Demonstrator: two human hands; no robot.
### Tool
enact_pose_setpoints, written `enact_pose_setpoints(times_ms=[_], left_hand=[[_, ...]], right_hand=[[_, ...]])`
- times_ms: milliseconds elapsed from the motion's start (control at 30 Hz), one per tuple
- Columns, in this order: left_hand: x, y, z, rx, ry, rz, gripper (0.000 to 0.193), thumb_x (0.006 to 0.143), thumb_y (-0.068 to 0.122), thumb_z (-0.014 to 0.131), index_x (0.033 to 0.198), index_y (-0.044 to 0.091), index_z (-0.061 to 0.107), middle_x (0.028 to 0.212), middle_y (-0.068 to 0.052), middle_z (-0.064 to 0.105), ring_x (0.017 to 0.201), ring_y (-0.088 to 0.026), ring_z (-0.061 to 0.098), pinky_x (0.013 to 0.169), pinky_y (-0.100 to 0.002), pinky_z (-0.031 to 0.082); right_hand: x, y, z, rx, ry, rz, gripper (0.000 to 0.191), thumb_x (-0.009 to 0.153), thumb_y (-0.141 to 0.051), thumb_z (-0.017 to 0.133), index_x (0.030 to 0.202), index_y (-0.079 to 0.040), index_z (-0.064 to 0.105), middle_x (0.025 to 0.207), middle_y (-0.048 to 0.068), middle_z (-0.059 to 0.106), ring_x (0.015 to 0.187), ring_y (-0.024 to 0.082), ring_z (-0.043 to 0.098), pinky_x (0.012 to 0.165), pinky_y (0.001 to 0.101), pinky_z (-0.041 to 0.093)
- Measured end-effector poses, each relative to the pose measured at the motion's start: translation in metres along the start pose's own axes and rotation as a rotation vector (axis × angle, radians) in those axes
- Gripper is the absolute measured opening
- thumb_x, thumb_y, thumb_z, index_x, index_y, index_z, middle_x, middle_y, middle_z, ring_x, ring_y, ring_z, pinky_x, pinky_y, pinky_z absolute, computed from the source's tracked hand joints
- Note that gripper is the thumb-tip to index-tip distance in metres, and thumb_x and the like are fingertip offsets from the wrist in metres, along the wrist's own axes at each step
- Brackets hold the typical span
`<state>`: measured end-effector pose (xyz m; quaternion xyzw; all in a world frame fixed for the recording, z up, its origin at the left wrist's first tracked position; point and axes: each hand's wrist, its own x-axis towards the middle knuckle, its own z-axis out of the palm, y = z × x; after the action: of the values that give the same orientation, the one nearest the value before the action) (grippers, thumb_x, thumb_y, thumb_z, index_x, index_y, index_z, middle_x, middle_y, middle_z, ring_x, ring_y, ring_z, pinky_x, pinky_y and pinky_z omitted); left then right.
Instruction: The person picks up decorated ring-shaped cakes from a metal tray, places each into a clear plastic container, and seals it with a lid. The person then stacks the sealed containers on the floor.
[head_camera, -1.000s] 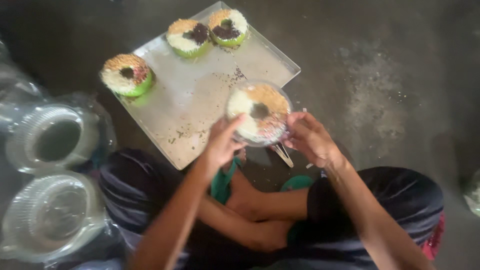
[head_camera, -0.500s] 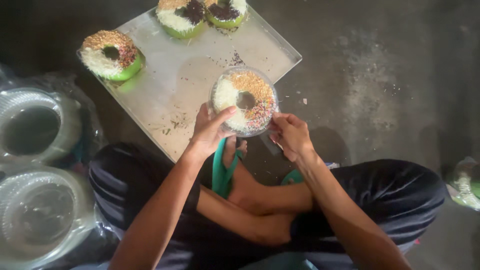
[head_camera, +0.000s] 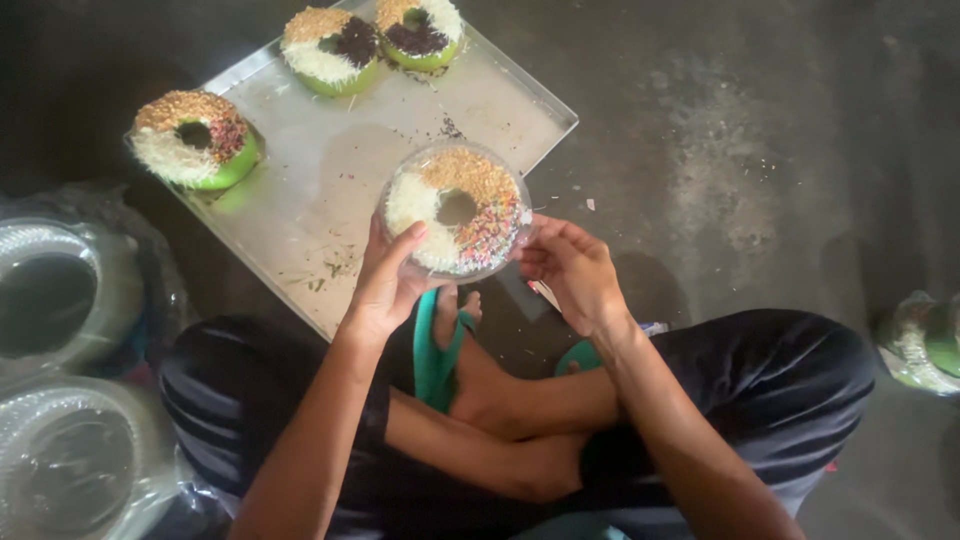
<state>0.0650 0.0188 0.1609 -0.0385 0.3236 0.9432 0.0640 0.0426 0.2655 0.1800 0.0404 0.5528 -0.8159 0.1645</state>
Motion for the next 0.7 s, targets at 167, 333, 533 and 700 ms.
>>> enact_pose_setpoints(times_ms=[167, 333, 533, 700], left_hand=[[-0.001, -0.001, -0.002, -0.003, -0.014, -0.01, 0.081, 0.089, 0.013, 0.071, 0.155, 0.021, 0.027, 0.148, -0.013, 0.043, 0.135, -0.038, 0.05, 0.091, -0.067, 0.058], [-0.002, -0.001, -0.009, 0.017, -0.009, 0.008, 0.084, 0.089, 0.017, 0.073, 0.158, 0.02, 0.025, 0.15, -0.014, 0.041, 0.139, -0.037, 0.047, 0.096, -0.065, 0.057], [-0.005, -0.005, -0.006, 0.121, 0.031, 0.004, 0.084, 0.087, 0.016, 0.072, 0.156, 0.021, 0.024, 0.15, -0.014, 0.039, 0.139, -0.035, 0.045, 0.096, -0.065, 0.057], [-0.007, -0.005, -0.003, 0.088, 0.038, -0.023, 0.085, 0.085, 0.019, 0.071, 0.156, 0.022, 0.024, 0.149, -0.013, 0.04, 0.137, -0.036, 0.046, 0.095, -0.066, 0.056]], right_hand=[[-0.006, -0.006, 0.001, 0.023, -0.025, 0.019, 0.029, 0.106, -0.013, 0.054, 0.128, 0.003, 0.064, 0.099, 0.012, 0.073, 0.081, 0.017, 0.068, 0.074, 0.0311, 0.055], [-0.009, -0.005, -0.005, 0.047, 0.014, 0.102, 0.028, 0.1, -0.01, 0.06, 0.124, 0.004, 0.064, 0.099, 0.01, 0.074, 0.086, 0.015, 0.07, 0.078, 0.0306, 0.057], [-0.005, 0.005, -0.008, -0.052, 0.11, 0.119, 0.024, 0.099, -0.009, 0.063, 0.117, 0.007, 0.065, 0.096, 0.013, 0.074, 0.084, 0.018, 0.07, 0.077, 0.0322, 0.057], [-0.009, 0.004, -0.008, 0.04, 0.093, 0.113, 0.027, 0.101, -0.011, 0.057, 0.119, 0.005, 0.067, 0.098, 0.01, 0.073, 0.088, 0.018, 0.07, 0.08, 0.0337, 0.057]])
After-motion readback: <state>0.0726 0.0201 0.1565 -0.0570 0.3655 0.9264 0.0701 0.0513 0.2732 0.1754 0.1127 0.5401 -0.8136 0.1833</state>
